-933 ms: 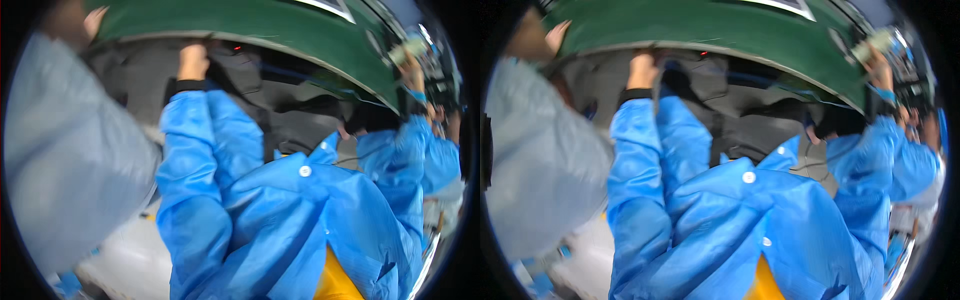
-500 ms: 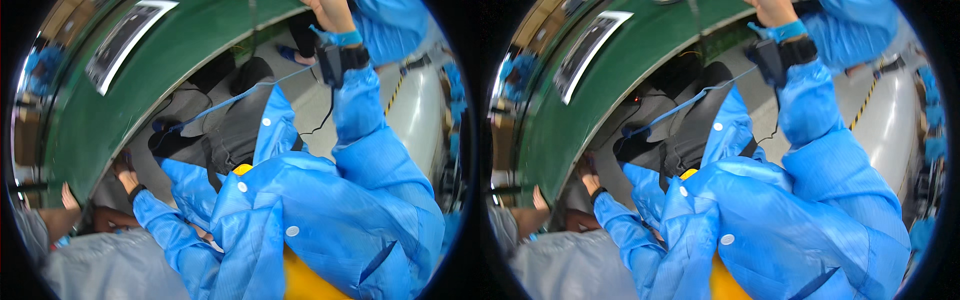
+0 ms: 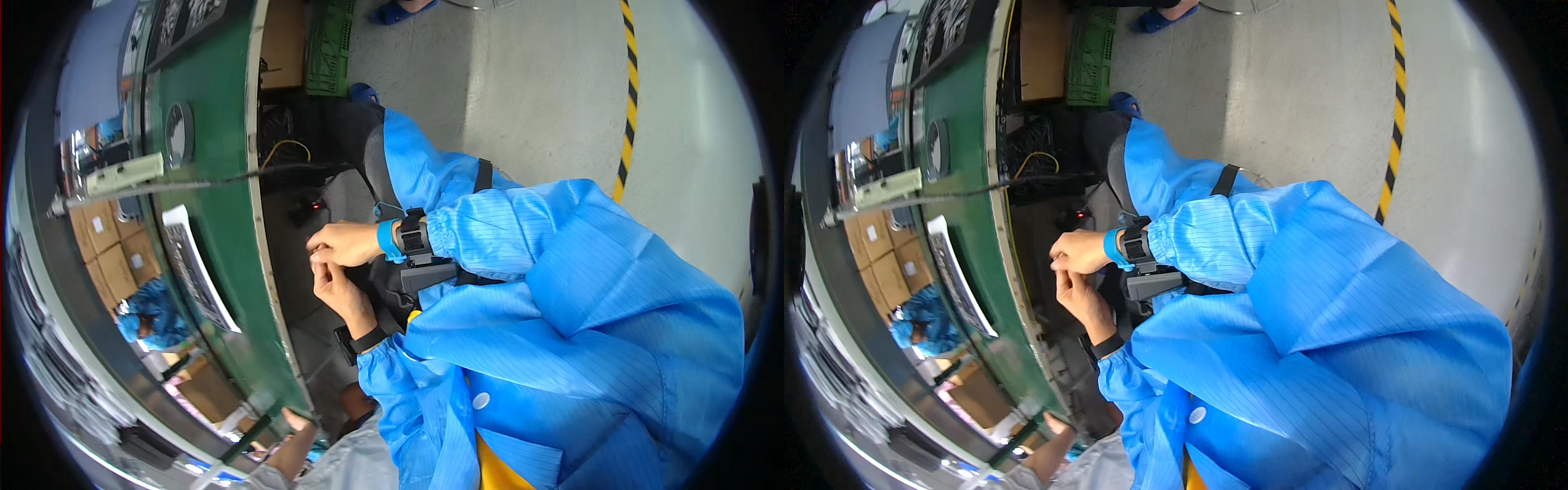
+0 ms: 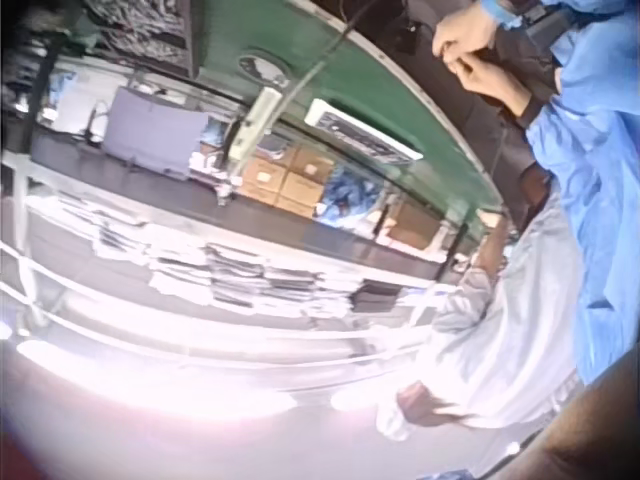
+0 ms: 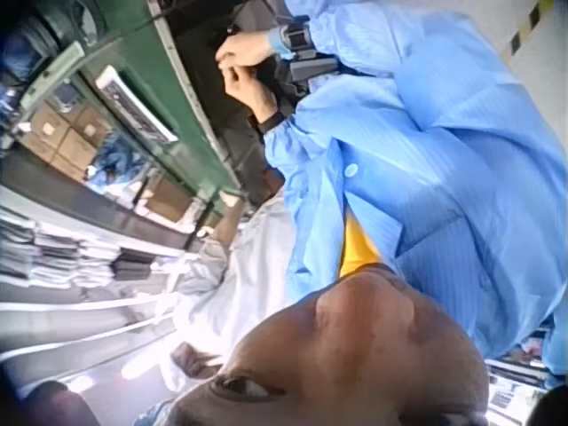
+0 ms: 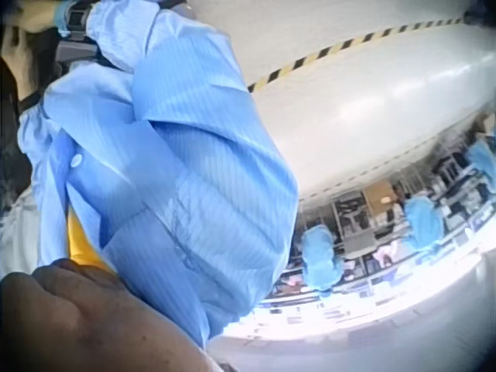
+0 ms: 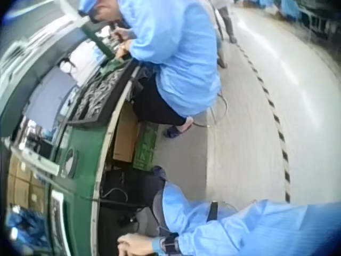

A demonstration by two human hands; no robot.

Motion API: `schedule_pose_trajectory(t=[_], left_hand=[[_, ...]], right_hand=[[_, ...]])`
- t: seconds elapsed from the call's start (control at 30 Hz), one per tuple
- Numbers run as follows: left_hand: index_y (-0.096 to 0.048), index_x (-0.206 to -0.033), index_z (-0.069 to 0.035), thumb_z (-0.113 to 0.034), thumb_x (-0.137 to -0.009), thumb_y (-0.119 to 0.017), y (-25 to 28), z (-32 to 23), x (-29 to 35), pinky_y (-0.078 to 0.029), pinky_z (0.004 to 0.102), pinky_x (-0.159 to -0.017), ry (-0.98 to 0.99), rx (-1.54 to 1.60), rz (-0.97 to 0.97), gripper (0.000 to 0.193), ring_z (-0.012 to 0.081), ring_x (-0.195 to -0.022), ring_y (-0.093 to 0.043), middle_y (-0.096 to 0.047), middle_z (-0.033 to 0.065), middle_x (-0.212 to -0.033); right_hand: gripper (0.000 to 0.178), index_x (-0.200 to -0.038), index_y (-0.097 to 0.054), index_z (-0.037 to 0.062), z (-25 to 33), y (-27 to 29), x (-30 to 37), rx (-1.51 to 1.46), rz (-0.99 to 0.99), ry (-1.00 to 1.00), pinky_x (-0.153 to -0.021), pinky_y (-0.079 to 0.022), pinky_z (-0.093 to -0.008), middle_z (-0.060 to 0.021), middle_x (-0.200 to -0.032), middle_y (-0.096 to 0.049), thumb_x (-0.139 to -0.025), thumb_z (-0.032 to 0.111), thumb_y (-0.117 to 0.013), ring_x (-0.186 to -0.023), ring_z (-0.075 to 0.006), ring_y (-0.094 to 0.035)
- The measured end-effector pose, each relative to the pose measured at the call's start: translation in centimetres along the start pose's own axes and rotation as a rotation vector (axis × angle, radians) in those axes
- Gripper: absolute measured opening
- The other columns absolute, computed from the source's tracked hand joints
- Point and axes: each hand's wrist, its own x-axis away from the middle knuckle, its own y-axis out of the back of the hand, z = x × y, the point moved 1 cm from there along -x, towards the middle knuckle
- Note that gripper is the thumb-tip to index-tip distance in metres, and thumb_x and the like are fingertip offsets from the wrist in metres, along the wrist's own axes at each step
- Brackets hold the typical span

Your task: Assembling the internal components of an electronic device, including securing a battery and circuit board.

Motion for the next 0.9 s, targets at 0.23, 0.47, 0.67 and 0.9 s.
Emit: schedule_pose_trajectory(t=[0.23, 0.47, 0.67, 0.9], left_hand=[[-0.059, -0.114, 0.008, -0.011, -0.094, -0.055, -2.5, -2.1, -4.4, -0.045, 0.0297, -0.092, -0.074, -0.323, -0.011, 0.028, 0.0178, -0.102, -0.058, -0.061, 0.0134, -0.114], [-0.050, -0.122, 0.011, -0.017, -0.093, -0.052, -1.7, -4.6, -4.4, -0.033, 0.0437, -0.104, -0.433, -0.990, -0.146, 0.041, 0.0377, -0.126, -0.042, -0.044, 0.0258, -0.134], [-0.029, -0.138, 0.006, -0.024, -0.093, -0.050, -0.9, -2.6, -8.6, -0.025, 0.0464, -0.108, -0.416, -1.248, -0.157, 0.058, 0.0406, -0.132, -0.030, -0.033, 0.0279, -0.141], [-0.037, -0.133, 0.004, -0.023, -0.095, -0.044, -5.0, -3.6, -11.7, -0.034, 0.0451, -0.102, -0.394, -1.117, -0.032, 0.048, 0.0405, -0.122, -0.040, -0.041, 0.0254, -0.129]], right_hand=[[0.043, -0.077, -0.067, -0.0014, -2.0, 2.3, -0.8, 0.024, -0.207, -0.138, -0.063, -0.046, -0.0458, -0.0221, -0.072, -0.064, -0.088, 0.039, -0.056, -0.072, -0.0393, -0.063], [0.029, -0.092, -0.071, 0.0045, -2.6, 3.3, -3.8, -0.067, -0.199, -0.070, -0.075, -0.049, -0.0403, -0.0183, -0.086, -0.067, -0.089, 0.029, -0.056, -0.085, -0.0342, -0.064], [0.027, -0.084, -0.070, 0.0032, -2.9, 4.1, -3.9, 0.065, -0.453, -0.211, -0.077, -0.050, -0.0434, -0.0204, -0.084, -0.067, -0.083, 0.030, -0.064, -0.089, -0.0366, -0.064], [0.034, -0.091, -0.068, 0.0039, -1.2, 4.9, -5.4, 0.014, -0.565, -0.120, -0.075, -0.049, -0.0470, -0.0220, -0.091, -0.065, -0.089, 0.034, -0.052, -0.086, -0.0383, -0.062]])
